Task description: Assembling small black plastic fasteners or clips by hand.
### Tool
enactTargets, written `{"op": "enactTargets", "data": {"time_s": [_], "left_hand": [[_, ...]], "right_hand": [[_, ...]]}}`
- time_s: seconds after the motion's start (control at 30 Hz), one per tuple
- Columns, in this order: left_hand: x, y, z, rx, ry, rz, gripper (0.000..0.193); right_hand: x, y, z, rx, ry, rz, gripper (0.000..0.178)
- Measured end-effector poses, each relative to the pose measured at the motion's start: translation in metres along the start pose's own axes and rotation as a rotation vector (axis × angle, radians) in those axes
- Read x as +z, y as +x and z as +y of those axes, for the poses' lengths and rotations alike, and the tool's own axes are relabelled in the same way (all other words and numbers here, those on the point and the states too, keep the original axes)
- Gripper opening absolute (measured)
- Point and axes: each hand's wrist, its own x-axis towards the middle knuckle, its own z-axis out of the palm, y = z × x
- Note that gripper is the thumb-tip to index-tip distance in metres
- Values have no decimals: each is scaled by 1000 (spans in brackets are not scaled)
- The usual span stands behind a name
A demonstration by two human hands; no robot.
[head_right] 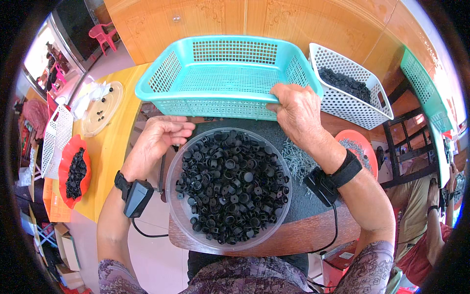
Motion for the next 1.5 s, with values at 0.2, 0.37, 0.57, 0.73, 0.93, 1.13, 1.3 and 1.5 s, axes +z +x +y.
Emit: {"op": "enactTargets", "data": {"time_s": [0.2, 0.37, 0.57, 0.73, 0.93, 1.13, 1.3, 1.5], "left_hand": [[-13, -10, -6, 41, 136, 228, 38], [-10, -20, -11, 111, 128, 312, 54], [-13, -15, -4, 181, 67, 217, 51], [-17, -1, 7, 163, 59, 195, 45], [-10, -5, 2, 173, 50, 219, 44], [-11, -5, 0, 175, 45, 233, 47], [-13, -25, -2, 183, 51, 202, 47], [-23, -35, -3, 254, -26, 203, 52]], "right_hand": [[9, -6, 9, -63, -15, 38, 13], [18, -16, 16, -171, -58, 122, 7], [18, -17, 8, -216, -71, 150, 9], [22, -15, 7, -213, -123, 188, 12], [18, -13, 14, -290, -145, 173, 14], [19, -15, 14, -291, -129, 171, 13], [15, -21, 7, -298, -69, 176, 12], [23, -7, 5, -326, -48, 185, 14]]}}
